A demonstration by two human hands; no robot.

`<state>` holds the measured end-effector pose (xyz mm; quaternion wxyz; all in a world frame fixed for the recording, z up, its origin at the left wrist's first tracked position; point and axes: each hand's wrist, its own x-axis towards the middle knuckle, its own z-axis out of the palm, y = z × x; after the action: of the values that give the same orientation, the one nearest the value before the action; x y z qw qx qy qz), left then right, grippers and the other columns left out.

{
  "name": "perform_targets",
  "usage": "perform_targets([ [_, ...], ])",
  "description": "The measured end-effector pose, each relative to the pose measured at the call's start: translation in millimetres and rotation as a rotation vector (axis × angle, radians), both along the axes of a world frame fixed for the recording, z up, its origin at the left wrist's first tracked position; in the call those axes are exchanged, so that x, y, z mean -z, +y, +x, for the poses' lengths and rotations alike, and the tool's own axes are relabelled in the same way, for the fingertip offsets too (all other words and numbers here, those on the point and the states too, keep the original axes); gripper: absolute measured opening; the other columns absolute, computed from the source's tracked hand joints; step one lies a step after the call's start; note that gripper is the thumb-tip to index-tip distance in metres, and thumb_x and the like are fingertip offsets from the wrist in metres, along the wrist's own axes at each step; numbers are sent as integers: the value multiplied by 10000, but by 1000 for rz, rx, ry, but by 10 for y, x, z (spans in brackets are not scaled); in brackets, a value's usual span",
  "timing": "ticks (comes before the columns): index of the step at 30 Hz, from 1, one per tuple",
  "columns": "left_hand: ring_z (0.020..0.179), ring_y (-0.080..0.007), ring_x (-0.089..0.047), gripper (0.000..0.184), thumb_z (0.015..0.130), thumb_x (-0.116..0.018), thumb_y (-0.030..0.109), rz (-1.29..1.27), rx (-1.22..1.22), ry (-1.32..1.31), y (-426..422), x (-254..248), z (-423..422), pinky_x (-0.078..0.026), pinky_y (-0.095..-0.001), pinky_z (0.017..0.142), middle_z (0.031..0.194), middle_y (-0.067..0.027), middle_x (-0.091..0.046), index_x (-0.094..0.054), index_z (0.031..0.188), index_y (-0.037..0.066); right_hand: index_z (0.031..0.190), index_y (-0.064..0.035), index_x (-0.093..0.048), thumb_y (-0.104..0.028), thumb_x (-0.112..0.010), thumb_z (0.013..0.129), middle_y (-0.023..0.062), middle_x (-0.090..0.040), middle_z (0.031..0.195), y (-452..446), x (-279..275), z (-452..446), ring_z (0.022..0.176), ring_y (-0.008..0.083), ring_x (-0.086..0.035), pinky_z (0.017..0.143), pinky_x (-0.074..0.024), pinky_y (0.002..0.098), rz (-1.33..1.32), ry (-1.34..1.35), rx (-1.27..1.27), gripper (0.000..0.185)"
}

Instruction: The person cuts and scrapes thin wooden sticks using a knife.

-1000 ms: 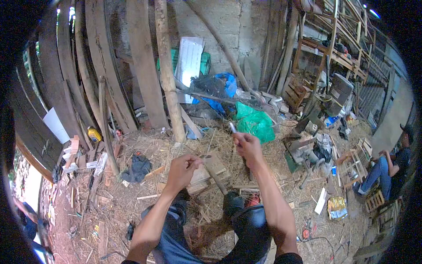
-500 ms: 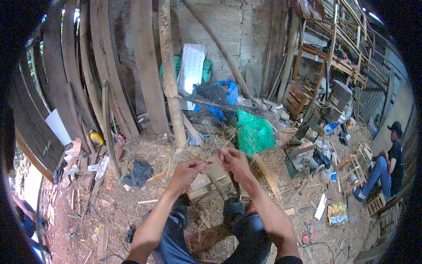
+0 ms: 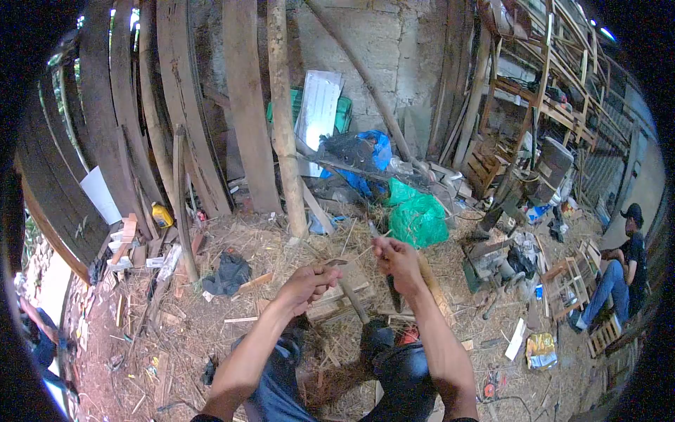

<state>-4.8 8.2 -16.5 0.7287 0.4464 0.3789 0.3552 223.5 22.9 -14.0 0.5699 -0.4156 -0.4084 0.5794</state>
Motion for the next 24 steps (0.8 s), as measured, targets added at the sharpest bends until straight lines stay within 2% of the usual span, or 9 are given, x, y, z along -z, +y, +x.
perform_targets([
  [2,490,13,-316,183,884,-612,182,-20,21,0,-4,-18,-25,-207,-158,409,710,33,-533,-643,931,8,988,-7,-602,-219,-556,930,-39,-512,693,-9,25,58,474,34,-334,424,-236,210,-3,20,7,225],
  [5,484,-39,-416,185,880,-614,199,162,-20,194,-24,20,22,-303,-198,427,708,-7,-575,-647,912,20,953,-18,-598,-241,-574,921,-31,-517,688,-80,21,-19,478,33,-348,422,-238,213,-7,44,8,227],
  [7,553,-182,-560,169,865,-614,199,907,-270,525,-53,84,100,-415,-297,492,718,-84,-604,-650,907,39,926,-26,-592,-248,-582,916,-23,-545,706,-143,28,-156,483,34,-362,423,-253,209,17,-105,-151,222],
  [8,553,-182,-560,169,865,-614,199,913,-272,527,-68,83,134,-415,-297,492,718,-84,-604,-650,907,39,888,-36,-588,-243,-584,915,-17,-566,722,-178,41,-267,486,40,-369,427,-269,202,-54,-104,-152,209],
  [10,714,-320,-610,141,856,-597,179,1145,-427,683,-109,67,191,-467,-399,586,781,-130,-598,-635,918,58,867,-42,-592,-243,-586,914,-16,-572,721,-158,65,-315,491,42,-369,429,-272,195,-119,-75,-209,206],
  [14,778,-334,-599,114,859,-577,154,1248,-418,762,-130,71,161,-479,-407,593,821,-115,-591,-614,893,52,821,-40,-595,-219,-563,926,-33,-520,669,-121,-86,-199,476,34,-337,423,-233,203,-106,-98,-5,209],
  [16,765,-340,-601,127,882,-536,160,1213,-293,895,-152,24,82,-491,-433,659,960,-99,-591,-584,937,56,835,-37,-598,-219,-560,927,-35,-514,666,-37,-18,44,472,37,-330,423,-231,205,-86,-20,-4,207],
  [20,782,-338,-608,127,885,-530,159,1218,-263,867,-134,61,76,-494,-439,660,983,-94,-587,-584,943,61,866,-35,-590,-210,-551,930,-31,-526,691,-40,97,131,474,42,-325,423,-234,215,-77,26,9,190],
  [24,719,-325,-607,109,863,-569,140,1236,-382,862,-104,97,155,-493,-419,592,892,-94,-578,-604,940,71,835,-47,-572,-198,-570,920,-19,-532,707,-130,79,-184,481,49,-331,429,-232,215,-98,11,-79,173],
])
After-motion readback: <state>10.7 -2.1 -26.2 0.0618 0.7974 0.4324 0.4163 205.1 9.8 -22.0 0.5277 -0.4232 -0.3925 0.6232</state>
